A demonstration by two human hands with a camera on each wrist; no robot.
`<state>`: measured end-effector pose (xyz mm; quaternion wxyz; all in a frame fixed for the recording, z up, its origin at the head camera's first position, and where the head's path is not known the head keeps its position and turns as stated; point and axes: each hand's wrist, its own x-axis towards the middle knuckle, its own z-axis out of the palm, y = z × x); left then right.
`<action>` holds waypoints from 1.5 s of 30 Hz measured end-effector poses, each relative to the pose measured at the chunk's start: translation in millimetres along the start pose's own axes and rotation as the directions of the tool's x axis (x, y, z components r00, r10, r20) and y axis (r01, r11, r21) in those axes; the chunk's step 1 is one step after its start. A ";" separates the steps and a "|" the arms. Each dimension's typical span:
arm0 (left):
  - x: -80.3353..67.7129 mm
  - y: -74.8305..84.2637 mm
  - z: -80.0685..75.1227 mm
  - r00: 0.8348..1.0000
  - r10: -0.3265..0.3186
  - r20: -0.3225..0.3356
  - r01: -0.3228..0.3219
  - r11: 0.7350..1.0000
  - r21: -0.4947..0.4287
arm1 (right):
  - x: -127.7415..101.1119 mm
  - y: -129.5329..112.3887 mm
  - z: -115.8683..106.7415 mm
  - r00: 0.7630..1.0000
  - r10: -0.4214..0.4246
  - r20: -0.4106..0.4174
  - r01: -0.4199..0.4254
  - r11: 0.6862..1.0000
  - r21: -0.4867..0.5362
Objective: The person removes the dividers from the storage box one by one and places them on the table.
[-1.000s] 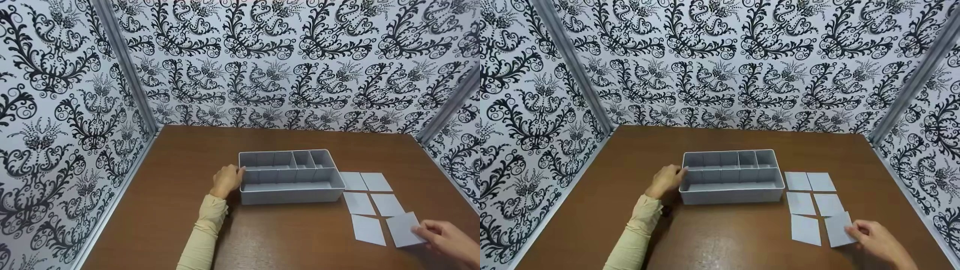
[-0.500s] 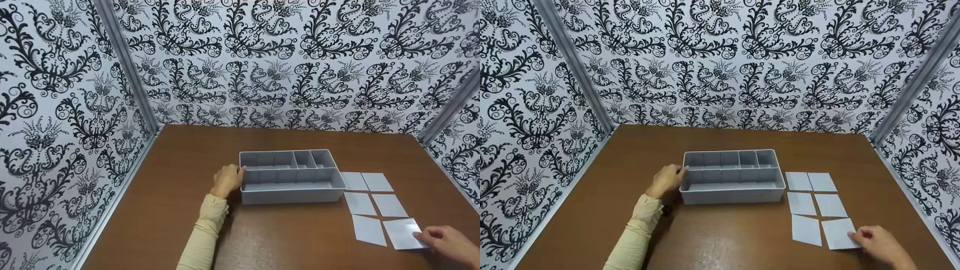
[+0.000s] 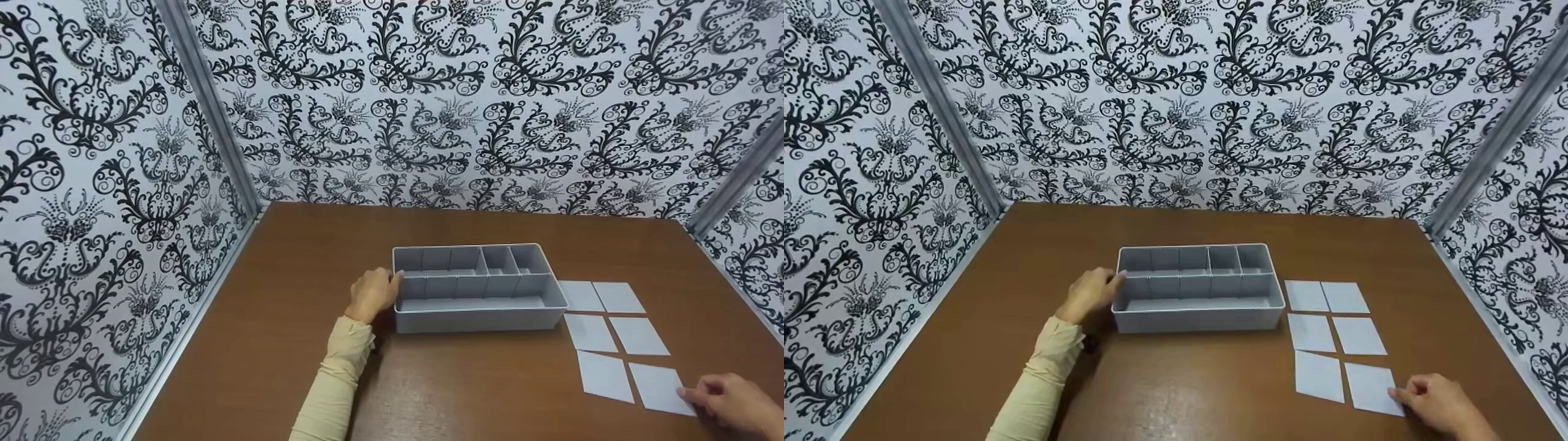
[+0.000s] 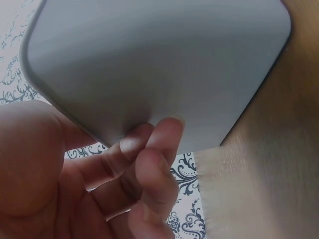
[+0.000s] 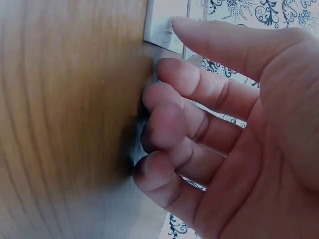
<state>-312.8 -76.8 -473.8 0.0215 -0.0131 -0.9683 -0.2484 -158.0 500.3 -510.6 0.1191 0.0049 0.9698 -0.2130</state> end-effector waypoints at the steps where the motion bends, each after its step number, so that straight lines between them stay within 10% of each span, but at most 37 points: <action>1: 0.3 -0.1 -0.1 1.000 -0.001 -0.002 0.001 1.000 0.001 | 0.3 0.1 0.2 1.000 0.007 0.001 -0.007 1.000 0.007; 19: -2.3 -1.6 -1.9 1.000 -0.006 0.005 0.006 1.000 0.007 | 8.6 -17.2 -6.7 0.986 -0.156 -0.060 0.158 0.987 0.022; 25: -1.8 -1.8 -1.2 1.000 -0.015 0.011 0.014 1.000 0.014 | 24.2 -51.3 -6.6 0.917 -0.321 -0.237 0.326 0.945 -0.022; 45: -3.9 0.6 -0.8 0.999 0.017 -0.029 -0.018 0.999 -0.032 | 84.6 -188.0 -31.4 0.842 -0.487 -0.233 0.505 0.863 0.023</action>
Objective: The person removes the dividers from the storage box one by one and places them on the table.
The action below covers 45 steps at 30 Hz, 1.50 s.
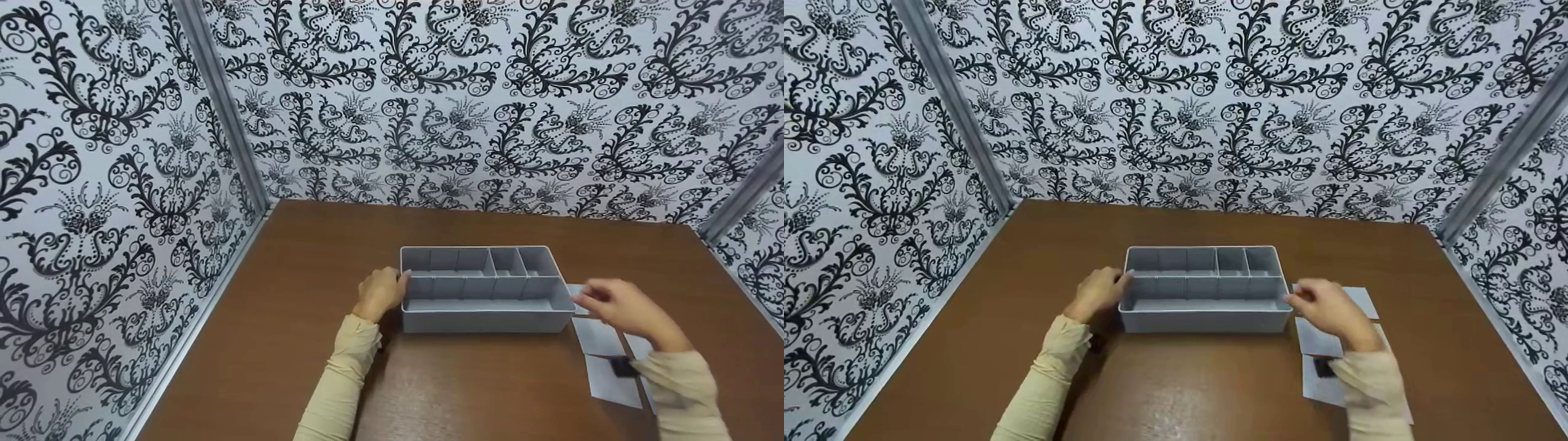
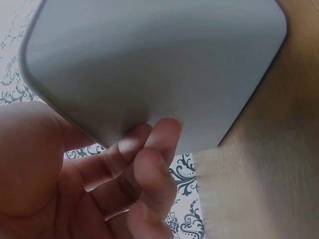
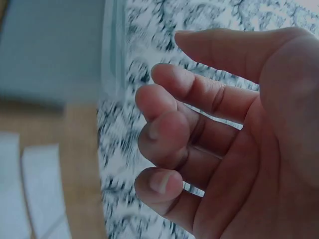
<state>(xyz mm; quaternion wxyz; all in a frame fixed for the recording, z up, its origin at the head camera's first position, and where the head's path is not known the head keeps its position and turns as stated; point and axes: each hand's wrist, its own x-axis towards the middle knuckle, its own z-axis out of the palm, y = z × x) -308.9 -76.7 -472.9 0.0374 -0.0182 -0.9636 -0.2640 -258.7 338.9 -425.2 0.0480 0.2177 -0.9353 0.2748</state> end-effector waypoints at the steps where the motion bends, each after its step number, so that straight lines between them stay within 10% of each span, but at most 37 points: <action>1: 0.0 -0.2 0.2 1.000 0.001 0.001 -0.001 1.000 0.001 | 7.4 -5.6 1.8 1.000 -0.009 0.003 0.009 1.000 0.003; 20: 2.4 -2.4 2.3 1.000 -0.014 0.017 0.013 0.999 0.038 | 123.8 -42.4 42.1 0.968 0.044 0.247 -0.048 0.999 0.009; 45: 2.5 0.4 1.5 1.000 -0.005 0.022 0.005 0.999 0.033 | 128.6 -48.0 79.8 0.954 0.289 0.074 -0.283 0.955 -0.084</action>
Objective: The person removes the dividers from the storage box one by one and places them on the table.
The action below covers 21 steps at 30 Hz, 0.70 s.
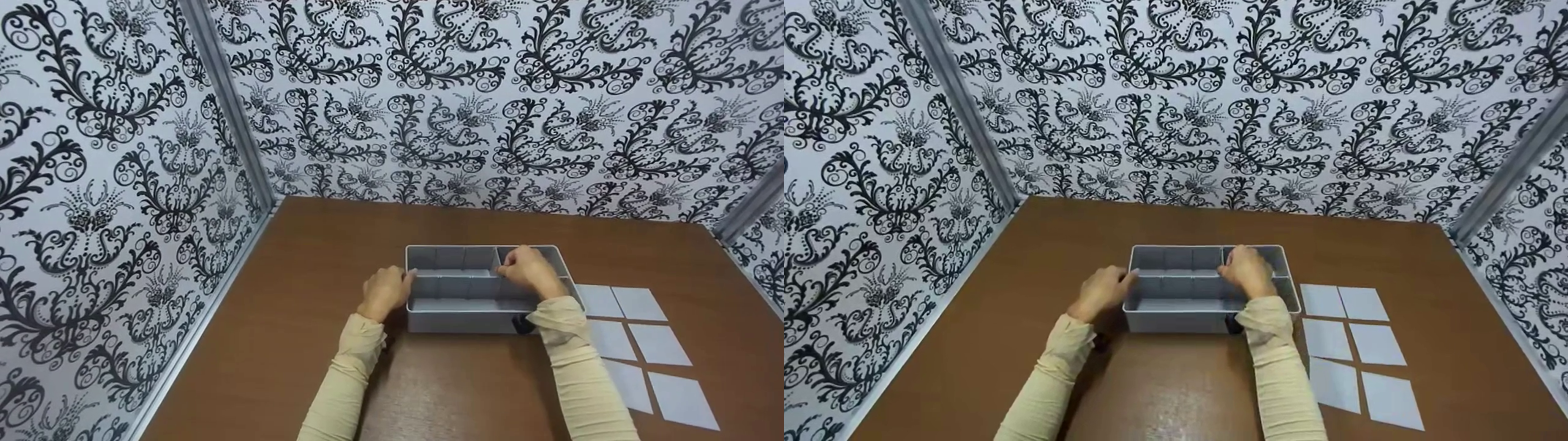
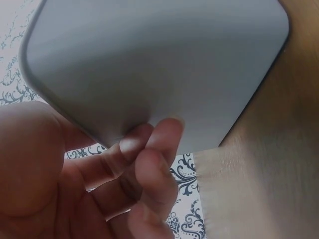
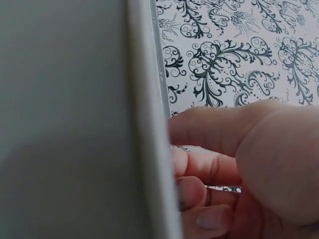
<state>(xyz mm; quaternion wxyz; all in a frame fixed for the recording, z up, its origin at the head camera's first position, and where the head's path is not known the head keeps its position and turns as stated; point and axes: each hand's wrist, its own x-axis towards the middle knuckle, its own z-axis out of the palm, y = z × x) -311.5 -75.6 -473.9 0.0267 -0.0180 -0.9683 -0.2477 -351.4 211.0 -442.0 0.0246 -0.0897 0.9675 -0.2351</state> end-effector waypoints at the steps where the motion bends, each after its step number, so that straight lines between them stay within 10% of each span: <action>1: 0.0 0.1 -0.1 1.000 -0.001 -0.002 0.001 1.000 0.000 | -0.3 -0.5 -0.1 1.000 0.012 0.002 -0.012 1.000 -0.008; 21: -0.6 -0.1 0.8 1.000 0.009 -0.027 -0.009 1.000 0.003 | -4.9 3.2 -0.4 0.993 -0.083 -0.081 0.093 0.989 0.119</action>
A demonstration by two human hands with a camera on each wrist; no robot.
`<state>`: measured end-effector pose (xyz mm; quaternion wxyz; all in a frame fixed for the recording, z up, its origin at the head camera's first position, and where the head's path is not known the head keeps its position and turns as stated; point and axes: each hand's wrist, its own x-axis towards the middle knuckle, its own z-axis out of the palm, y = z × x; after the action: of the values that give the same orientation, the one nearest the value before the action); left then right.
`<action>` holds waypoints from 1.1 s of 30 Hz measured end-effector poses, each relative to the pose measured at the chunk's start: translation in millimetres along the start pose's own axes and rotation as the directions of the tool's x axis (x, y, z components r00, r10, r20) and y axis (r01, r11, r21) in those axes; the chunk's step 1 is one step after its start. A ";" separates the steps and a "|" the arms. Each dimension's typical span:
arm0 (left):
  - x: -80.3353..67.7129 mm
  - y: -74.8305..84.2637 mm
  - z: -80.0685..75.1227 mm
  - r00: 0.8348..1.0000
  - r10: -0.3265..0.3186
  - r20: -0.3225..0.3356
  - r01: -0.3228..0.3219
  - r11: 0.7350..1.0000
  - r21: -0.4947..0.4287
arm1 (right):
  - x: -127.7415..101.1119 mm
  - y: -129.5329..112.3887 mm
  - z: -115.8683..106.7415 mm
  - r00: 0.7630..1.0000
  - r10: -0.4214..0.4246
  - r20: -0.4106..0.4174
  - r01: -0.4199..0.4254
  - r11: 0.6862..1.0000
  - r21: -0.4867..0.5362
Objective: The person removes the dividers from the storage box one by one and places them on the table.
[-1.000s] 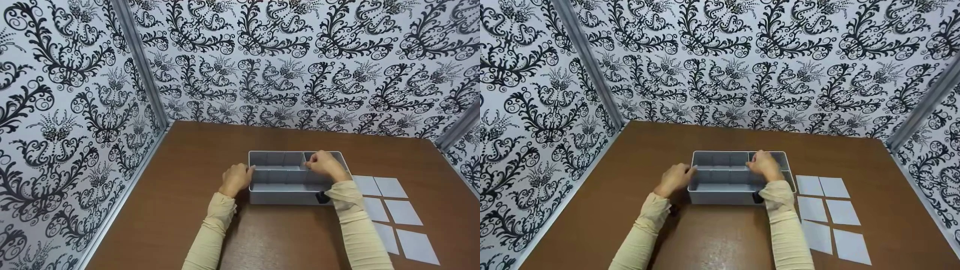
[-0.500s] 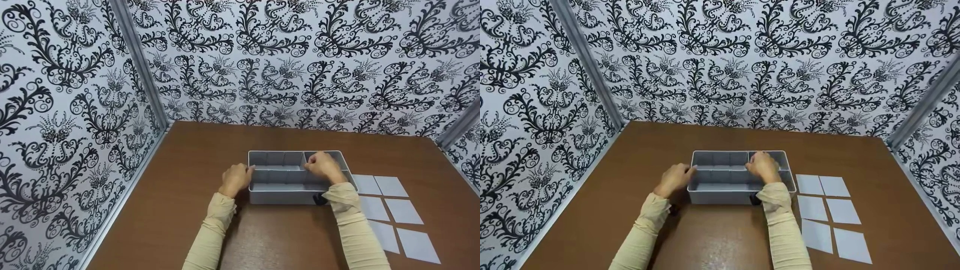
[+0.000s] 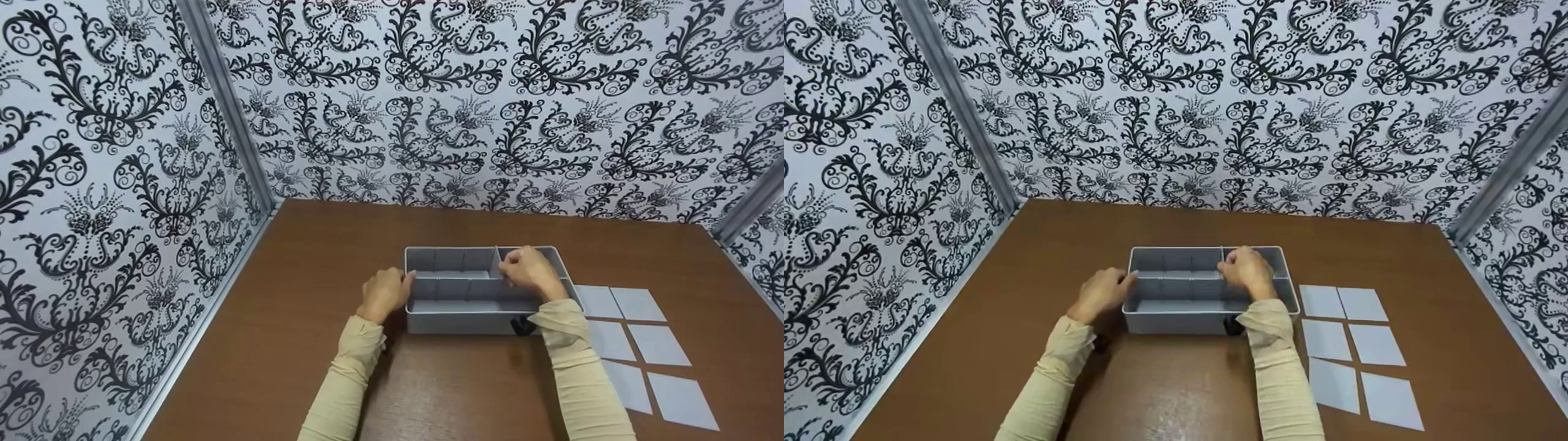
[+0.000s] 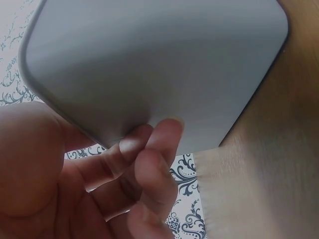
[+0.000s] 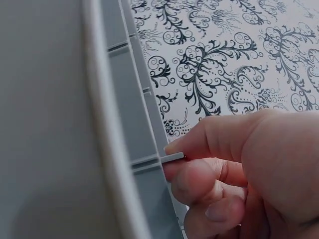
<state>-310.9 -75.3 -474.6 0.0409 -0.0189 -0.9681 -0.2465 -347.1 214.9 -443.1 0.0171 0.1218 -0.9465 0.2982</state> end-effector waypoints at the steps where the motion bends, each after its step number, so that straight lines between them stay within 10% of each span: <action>1: 0.1 -0.1 0.2 1.000 0.001 -0.002 -0.001 1.000 0.000 | -0.1 -0.1 0.1 1.000 -0.002 0.004 0.002 1.000 0.013; 14: 1.8 1.3 -1.9 1.000 -0.009 -0.003 0.009 1.000 0.005 | 1.0 -1.3 -4.3 0.997 0.038 0.071 -0.046 0.991 0.124; 26: 0.4 0.3 0.7 1.000 -0.006 -0.012 0.006 1.000 0.010 | -2.9 -3.3 -0.7 0.971 0.136 0.198 -0.216 0.857 0.468; 33: -0.1 -0.2 -0.9 1.000 0.017 -0.004 -0.017 1.000 -0.003 | -4.0 1.4 5.0 0.978 0.151 0.142 -0.200 0.868 0.454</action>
<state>-310.8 -76.0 -473.9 0.0449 -0.0267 -0.9674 -0.2479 -343.4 214.0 -448.3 -0.0881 0.0506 -0.8538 0.5105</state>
